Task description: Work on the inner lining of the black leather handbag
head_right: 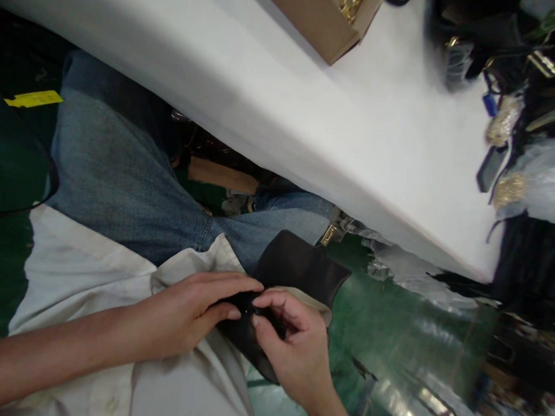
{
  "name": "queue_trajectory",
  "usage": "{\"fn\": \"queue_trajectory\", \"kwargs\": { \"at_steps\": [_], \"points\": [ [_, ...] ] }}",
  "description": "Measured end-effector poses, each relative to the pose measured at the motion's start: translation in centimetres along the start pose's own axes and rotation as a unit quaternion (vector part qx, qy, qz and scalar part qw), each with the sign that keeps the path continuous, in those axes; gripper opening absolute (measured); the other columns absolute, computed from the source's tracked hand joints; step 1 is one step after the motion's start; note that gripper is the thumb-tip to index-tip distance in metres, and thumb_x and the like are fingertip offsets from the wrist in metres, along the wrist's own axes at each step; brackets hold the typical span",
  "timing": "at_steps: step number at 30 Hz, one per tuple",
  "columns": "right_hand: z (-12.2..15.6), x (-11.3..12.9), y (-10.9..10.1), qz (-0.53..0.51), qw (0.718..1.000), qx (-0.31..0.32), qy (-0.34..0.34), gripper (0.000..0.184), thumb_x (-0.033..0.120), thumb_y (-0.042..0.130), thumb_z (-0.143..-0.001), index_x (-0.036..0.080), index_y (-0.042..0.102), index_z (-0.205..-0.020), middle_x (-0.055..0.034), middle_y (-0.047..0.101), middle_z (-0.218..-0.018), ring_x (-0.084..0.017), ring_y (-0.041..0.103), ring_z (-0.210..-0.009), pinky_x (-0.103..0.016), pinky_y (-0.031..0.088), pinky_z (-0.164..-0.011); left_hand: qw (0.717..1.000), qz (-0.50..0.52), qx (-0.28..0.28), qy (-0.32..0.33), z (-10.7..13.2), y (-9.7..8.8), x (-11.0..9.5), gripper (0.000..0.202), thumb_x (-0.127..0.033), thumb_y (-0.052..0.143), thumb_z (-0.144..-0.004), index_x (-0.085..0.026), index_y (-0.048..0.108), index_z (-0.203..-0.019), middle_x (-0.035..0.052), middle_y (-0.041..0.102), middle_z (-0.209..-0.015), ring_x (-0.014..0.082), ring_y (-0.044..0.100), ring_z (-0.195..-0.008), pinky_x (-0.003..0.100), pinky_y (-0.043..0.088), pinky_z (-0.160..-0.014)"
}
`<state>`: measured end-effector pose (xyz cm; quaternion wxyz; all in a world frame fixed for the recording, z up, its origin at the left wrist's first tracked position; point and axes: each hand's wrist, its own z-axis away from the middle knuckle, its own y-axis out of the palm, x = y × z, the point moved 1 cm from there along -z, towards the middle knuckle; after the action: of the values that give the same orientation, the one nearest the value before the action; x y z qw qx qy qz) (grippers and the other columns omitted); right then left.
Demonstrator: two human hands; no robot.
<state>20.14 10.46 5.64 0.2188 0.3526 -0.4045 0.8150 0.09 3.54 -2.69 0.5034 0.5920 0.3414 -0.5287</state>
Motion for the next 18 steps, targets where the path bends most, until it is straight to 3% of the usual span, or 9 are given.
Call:
{"fn": "queue_trajectory", "kwargs": {
  "at_steps": [2,5,8,10,13,18],
  "points": [
    [0.1,0.0,0.0,-0.006,1.0,0.004,-0.001,0.021,0.009,0.075,-0.087,0.026,0.08,-0.098,-0.0008,0.079,-0.099,-0.013,0.078,-0.086,-0.015,0.062,-0.08,0.998,-0.055,0.033,0.016,0.3,-0.2,-0.2,0.05,-0.018,0.058,-0.108,-0.018,0.058,-0.158,0.015,0.066,-0.157,0.0255,0.065,-0.144,0.04,0.055,-0.122],
    [0.2,-0.1,-0.1,-0.006,1.0,0.014,0.006,0.02,0.01,0.076,-0.087,0.026,0.08,-0.098,-0.0009,0.079,-0.098,-0.013,0.078,-0.087,-0.015,0.062,-0.081,0.988,-0.136,0.079,0.001,1.0,-0.1,-0.8,0.083,-0.033,0.079,-0.099,-0.01,0.044,-0.17,0.0263,0.045,-0.171,0.0382,0.049,-0.159,0.055,0.048,-0.129],
    [0.2,-0.2,-0.1,-0.008,1.0,0.011,0.007,0.019,0.01,0.076,-0.087,0.025,0.08,-0.098,-0.0028,0.08,-0.099,-0.014,0.078,-0.088,-0.016,0.063,-0.082,0.982,-0.177,0.063,0.004,1.2,0.4,-1.2,0.106,-0.05,0.092,-0.087,-0.002,0.044,-0.167,0.0326,0.045,-0.169,0.0443,0.05,-0.157,0.06,0.05,-0.127],
    [0.1,-0.1,0.0,-0.009,1.0,0.011,0.006,0.018,0.01,0.076,-0.086,0.024,0.08,-0.097,-0.0036,0.08,-0.1,-0.014,0.079,-0.087,-0.017,0.063,-0.081,0.982,-0.189,0.023,0.014,1.1,1.0,-1.1,0.099,-0.053,0.091,-0.088,-0.002,0.05,-0.163,0.0311,0.053,-0.163,0.0435,0.057,-0.151,0.06,0.054,-0.123],
    [-0.1,0.1,0.1,-0.003,1.0,0.016,0.005,0.018,0.009,0.075,-0.086,0.023,0.08,-0.096,-0.0035,0.08,-0.098,-0.014,0.078,-0.086,-0.017,0.063,-0.08,0.973,-0.226,-0.025,0.037,0.7,1.6,-1.0,0.072,-0.043,0.08,-0.098,-0.003,0.058,-0.153,0.0291,0.066,-0.15,0.0433,0.069,-0.137,0.061,0.064,-0.109],
    [-0.2,0.4,0.0,-0.008,1.0,0.027,0.004,0.017,0.009,0.076,-0.084,0.023,0.079,-0.094,-0.0018,0.08,-0.096,-0.013,0.078,-0.084,-0.015,0.063,-0.079,0.965,-0.249,-0.009,0.078,0.1,1.4,-1.2,0.049,-0.026,0.061,-0.103,0.0,0.061,-0.144,0.0275,0.072,-0.141,0.0396,0.077,-0.122,0.055,0.069,-0.099]
  ]
}}
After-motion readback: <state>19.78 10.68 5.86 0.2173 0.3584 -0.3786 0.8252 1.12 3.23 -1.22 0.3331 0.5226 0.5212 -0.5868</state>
